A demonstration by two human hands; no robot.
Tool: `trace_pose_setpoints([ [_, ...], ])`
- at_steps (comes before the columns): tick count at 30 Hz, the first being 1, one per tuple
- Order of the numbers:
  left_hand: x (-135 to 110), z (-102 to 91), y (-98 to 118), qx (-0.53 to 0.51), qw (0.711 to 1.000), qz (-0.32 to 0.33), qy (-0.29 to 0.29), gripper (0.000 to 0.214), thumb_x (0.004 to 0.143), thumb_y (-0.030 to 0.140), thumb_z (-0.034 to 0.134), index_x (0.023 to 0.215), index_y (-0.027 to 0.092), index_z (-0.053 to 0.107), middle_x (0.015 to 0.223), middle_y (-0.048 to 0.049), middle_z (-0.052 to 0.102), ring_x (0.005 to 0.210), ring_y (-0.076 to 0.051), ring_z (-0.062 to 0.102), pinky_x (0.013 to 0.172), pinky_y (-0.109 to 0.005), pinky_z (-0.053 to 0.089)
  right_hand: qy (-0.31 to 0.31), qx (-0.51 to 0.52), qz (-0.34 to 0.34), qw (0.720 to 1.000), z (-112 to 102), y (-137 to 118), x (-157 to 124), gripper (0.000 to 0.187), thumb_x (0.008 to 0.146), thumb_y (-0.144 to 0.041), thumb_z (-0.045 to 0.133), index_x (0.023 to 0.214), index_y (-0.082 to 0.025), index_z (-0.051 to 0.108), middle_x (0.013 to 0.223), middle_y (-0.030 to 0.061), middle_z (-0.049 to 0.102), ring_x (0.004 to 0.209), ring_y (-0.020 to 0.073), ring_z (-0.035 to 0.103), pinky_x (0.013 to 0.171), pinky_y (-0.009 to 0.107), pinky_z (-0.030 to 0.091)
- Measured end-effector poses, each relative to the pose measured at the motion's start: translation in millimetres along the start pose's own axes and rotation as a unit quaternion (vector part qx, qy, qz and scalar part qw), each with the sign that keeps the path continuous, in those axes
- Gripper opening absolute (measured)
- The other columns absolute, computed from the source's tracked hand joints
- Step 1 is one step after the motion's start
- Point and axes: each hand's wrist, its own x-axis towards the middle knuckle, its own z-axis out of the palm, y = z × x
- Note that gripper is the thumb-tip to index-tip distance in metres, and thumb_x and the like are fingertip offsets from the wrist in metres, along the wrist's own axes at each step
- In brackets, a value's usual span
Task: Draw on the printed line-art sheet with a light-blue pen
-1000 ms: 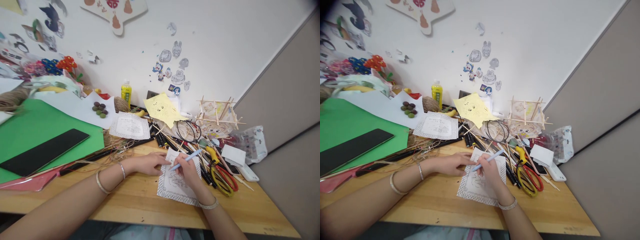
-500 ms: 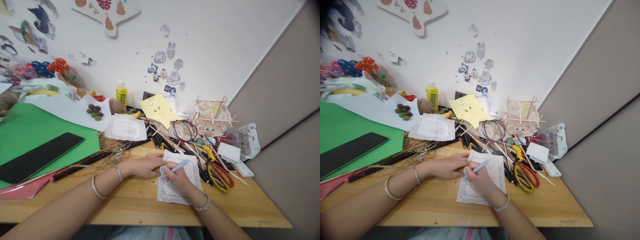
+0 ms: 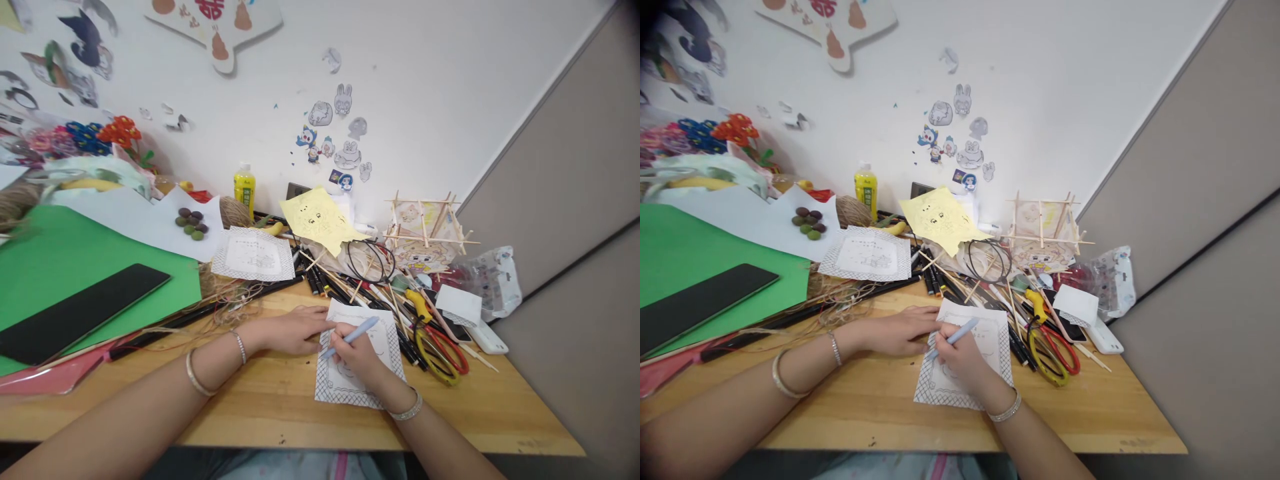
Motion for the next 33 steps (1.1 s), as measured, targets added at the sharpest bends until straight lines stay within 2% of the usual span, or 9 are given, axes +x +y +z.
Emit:
trace_pose_setpoints([
  [23, -0.1, 3.6, -4.1, -0.015, 0.999, -0.025, -0.013, 0.052, 0.082, 0.029, 0.050, 0.132, 0.028, 0.036, 0.132, -0.0040, 0.046, 0.127, -0.024, 0.033, 0.105, -0.038, 0.025, 0.009, 0.043, 0.057, 0.997, -0.8, -1.5, -1.4, 0.019, 0.074, -0.022, 0.046, 0.056, -0.018, 0.049, 0.043, -0.0054, 0.042, 0.041, 0.0087, 0.037, 0.040, 0.020, 0.028],
  [27, 0.1, 5.4, -5.4, -0.007, 1.000, -0.022, -0.009, 0.048, 0.083, 0.029, 0.049, 0.130, 0.028, 0.040, 0.130, -0.0039, 0.049, 0.126, -0.024, 0.034, 0.105, -0.037, 0.025, 0.031, 0.041, 0.031, 0.998, -1.4, -3.6, 2.8, 0.023, 0.076, -0.022, 0.047, 0.054, -0.018, 0.045, 0.046, -0.0043, 0.045, 0.044, 0.0089, 0.041, 0.043, 0.020, 0.031],
  [33, 0.4, 4.6, -4.5, 0.000, 1.000, -0.003, 0.010, 0.041, 0.084, 0.030, 0.047, 0.125, 0.028, 0.045, 0.124, -0.0031, 0.053, 0.120, -0.022, 0.041, 0.104, -0.035, 0.026, 0.012, 0.008, -0.008, 1.000, -1.3, -2.3, 6.9, 0.030, 0.081, -0.025, 0.047, 0.052, -0.018, 0.044, 0.049, -0.0032, 0.047, 0.047, 0.0093, 0.043, 0.049, 0.022, 0.035],
])
